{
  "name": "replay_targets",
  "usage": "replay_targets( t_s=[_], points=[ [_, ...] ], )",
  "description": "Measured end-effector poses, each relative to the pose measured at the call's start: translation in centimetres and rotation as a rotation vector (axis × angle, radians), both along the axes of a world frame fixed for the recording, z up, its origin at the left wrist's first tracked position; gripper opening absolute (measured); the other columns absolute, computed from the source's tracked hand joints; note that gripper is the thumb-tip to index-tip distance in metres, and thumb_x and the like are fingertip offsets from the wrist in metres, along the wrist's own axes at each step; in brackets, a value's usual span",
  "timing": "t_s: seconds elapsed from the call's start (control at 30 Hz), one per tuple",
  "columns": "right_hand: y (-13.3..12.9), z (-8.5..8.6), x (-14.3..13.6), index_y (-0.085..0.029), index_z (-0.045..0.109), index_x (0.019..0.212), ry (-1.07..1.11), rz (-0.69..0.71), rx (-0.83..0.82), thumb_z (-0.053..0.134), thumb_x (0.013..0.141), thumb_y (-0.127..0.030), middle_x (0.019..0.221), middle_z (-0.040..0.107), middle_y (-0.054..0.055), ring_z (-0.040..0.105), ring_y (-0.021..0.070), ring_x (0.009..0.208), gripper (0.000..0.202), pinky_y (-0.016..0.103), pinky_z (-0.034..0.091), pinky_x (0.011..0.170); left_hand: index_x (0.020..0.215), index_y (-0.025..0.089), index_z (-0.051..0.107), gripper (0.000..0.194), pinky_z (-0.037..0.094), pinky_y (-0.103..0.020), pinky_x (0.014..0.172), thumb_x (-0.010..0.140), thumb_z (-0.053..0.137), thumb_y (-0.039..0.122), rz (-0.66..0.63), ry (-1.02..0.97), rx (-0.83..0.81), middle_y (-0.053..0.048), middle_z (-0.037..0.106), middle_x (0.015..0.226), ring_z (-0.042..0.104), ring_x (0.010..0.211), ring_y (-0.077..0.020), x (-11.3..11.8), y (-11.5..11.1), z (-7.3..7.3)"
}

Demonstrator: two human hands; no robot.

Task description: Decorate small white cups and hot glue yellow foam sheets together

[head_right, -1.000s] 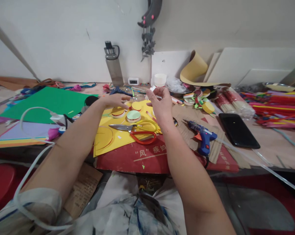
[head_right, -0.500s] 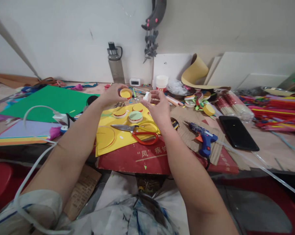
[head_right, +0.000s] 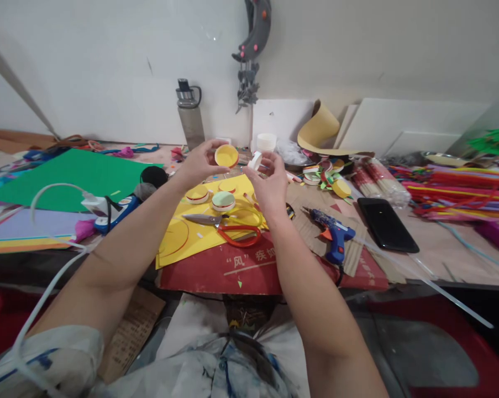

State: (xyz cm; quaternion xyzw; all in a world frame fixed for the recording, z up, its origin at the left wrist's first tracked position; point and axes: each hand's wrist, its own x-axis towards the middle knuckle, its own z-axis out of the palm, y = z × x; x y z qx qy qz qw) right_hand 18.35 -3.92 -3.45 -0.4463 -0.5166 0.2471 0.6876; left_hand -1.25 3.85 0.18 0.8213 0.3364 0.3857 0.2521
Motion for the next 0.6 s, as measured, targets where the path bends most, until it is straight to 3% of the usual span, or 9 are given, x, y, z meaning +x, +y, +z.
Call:
replay_targets(
  t_s=[0.1, 0.17, 0.23, 0.3, 0.4, 0.6],
  points=[
    [0.4, -0.3, 0.3, -0.029, 0.059, 0.122, -0.002, -0.019, -0.007, 0.082, 0.075, -0.052, 0.116, 0.067, 0.006, 0.068, 0.0220, 0.103, 0.057, 0.043, 0.060, 0.091, 0.134, 0.015, 0.062, 0.067, 0.054, -0.040, 0.100, 0.075, 0.080, 0.040, 0.195, 0.103, -0.021, -0.015, 0.070, 0.134, 0.070, 0.113, -0.0268, -1.3, 1.4, -0.7],
    [0.5, -0.4, 0.3, -0.029, 0.059, 0.120, -0.017, -0.024, -0.022, 0.082, 0.076, -0.052, 0.115, 0.068, 0.007, 0.068, 0.0215, 0.101, 0.056, 0.043, 0.060, 0.090, 0.123, 0.015, 0.069, 0.057, 0.054, -0.040, 0.099, 0.073, 0.080, 0.041, 0.296, 0.300, -0.045, -0.014, 0.075, 0.124, 0.070, 0.109, -0.0290, -2.1, 2.3, -1.4],
    [0.4, -0.4, 0.2, -0.028, 0.059, 0.118, -0.020, -0.034, -0.039, 0.084, 0.074, -0.051, 0.114, 0.068, 0.007, 0.068, 0.0212, 0.098, 0.055, 0.044, 0.060, 0.090, 0.115, 0.016, 0.074, 0.051, 0.053, -0.041, 0.099, 0.072, 0.080, 0.043, 0.315, 0.532, -0.079, -0.014, 0.077, 0.119, 0.070, 0.109, -0.0326, -2.5, 3.2, -2.2],
    [0.2, -0.3, 0.1, -0.027, 0.059, 0.116, -0.026, -0.035, -0.054, 0.084, 0.074, -0.050, 0.114, 0.068, 0.007, 0.068, 0.0209, 0.096, 0.054, 0.044, 0.060, 0.089, 0.124, 0.015, 0.073, 0.060, 0.049, -0.043, 0.107, 0.072, 0.079, 0.045, 0.293, 0.695, -0.060, -0.017, 0.072, 0.133, 0.065, 0.124, -0.0367, -2.7, 3.7, -2.6],
    [0.1, -0.1, 0.1, -0.028, 0.059, 0.115, -0.055, -0.019, -0.055, 0.083, 0.074, -0.052, 0.113, 0.069, 0.007, 0.067, 0.0209, 0.095, 0.054, 0.045, 0.060, 0.088, 0.144, 0.013, 0.062, 0.074, 0.034, -0.044, 0.123, 0.078, 0.073, 0.044, 0.219, 0.786, 0.029, -0.020, 0.053, 0.158, 0.046, 0.149, -0.0373, -2.4, 4.0, -2.7],
    [-0.2, 0.2, -0.1, -0.028, 0.058, 0.109, -0.058, 0.000, -0.068, 0.088, 0.068, -0.051, 0.108, 0.069, 0.004, 0.068, 0.0215, 0.093, 0.055, 0.047, 0.059, 0.091, 0.160, 0.023, 0.046, 0.080, 0.016, -0.044, 0.130, 0.083, 0.064, 0.037, -0.082, 0.870, 0.084, -0.012, 0.035, 0.172, 0.030, 0.159, -0.0320, -0.8, 3.7, -2.4]
  ],
)
